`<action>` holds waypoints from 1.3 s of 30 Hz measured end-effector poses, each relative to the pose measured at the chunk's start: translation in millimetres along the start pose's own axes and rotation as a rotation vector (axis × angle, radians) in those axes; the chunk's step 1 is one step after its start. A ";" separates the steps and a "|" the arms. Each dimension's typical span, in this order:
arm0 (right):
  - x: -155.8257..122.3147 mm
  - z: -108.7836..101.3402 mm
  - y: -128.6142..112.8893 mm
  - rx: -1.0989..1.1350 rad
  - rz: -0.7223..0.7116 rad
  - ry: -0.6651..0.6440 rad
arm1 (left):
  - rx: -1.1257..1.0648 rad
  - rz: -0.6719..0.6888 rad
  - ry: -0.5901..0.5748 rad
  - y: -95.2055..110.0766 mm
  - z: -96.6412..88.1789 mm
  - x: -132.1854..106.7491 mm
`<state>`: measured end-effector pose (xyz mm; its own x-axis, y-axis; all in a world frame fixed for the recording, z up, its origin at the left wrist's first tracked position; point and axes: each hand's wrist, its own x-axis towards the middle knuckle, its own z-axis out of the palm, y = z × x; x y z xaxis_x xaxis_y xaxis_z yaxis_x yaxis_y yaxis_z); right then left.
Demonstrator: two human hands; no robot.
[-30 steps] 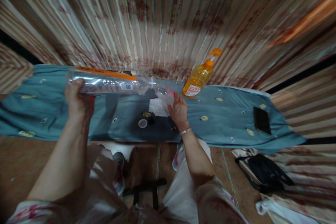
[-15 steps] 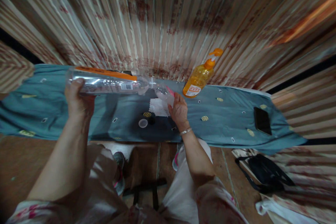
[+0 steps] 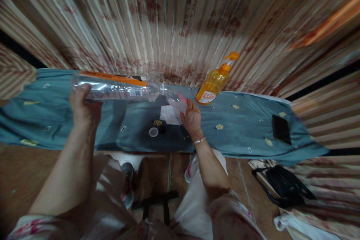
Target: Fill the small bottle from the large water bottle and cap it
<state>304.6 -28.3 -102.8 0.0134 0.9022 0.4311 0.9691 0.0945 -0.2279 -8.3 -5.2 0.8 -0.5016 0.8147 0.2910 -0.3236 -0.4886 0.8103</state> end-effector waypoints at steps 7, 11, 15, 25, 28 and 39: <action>-0.4 -0.4 0.9 0.021 -0.012 -0.002 | 0.004 0.003 0.026 -0.6 -0.6 0.6; -0.9 0.6 1.3 0.027 -0.012 0.000 | 0.000 0.004 0.005 0.6 0.3 -0.1; -0.9 1.4 1.3 0.031 -0.006 0.000 | 0.013 0.012 -0.018 0.1 -0.6 0.2; -0.8 1.1 0.7 0.033 -0.013 0.025 | -0.001 0.006 0.009 -0.4 0.3 0.4; -0.6 0.6 1.3 0.019 -0.022 0.006 | 0.020 0.007 0.007 0.3 1.2 0.0; 0.9 -1.1 -3.5 0.037 -0.007 0.035 | 0.018 -0.005 -0.005 -0.4 -1.4 1.5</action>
<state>301.6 -28.3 -100.7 0.0160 0.8865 0.4625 0.9595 0.1165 -0.2566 -10.1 -4.2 0.2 -0.4962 0.8187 0.2889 -0.3120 -0.4787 0.8207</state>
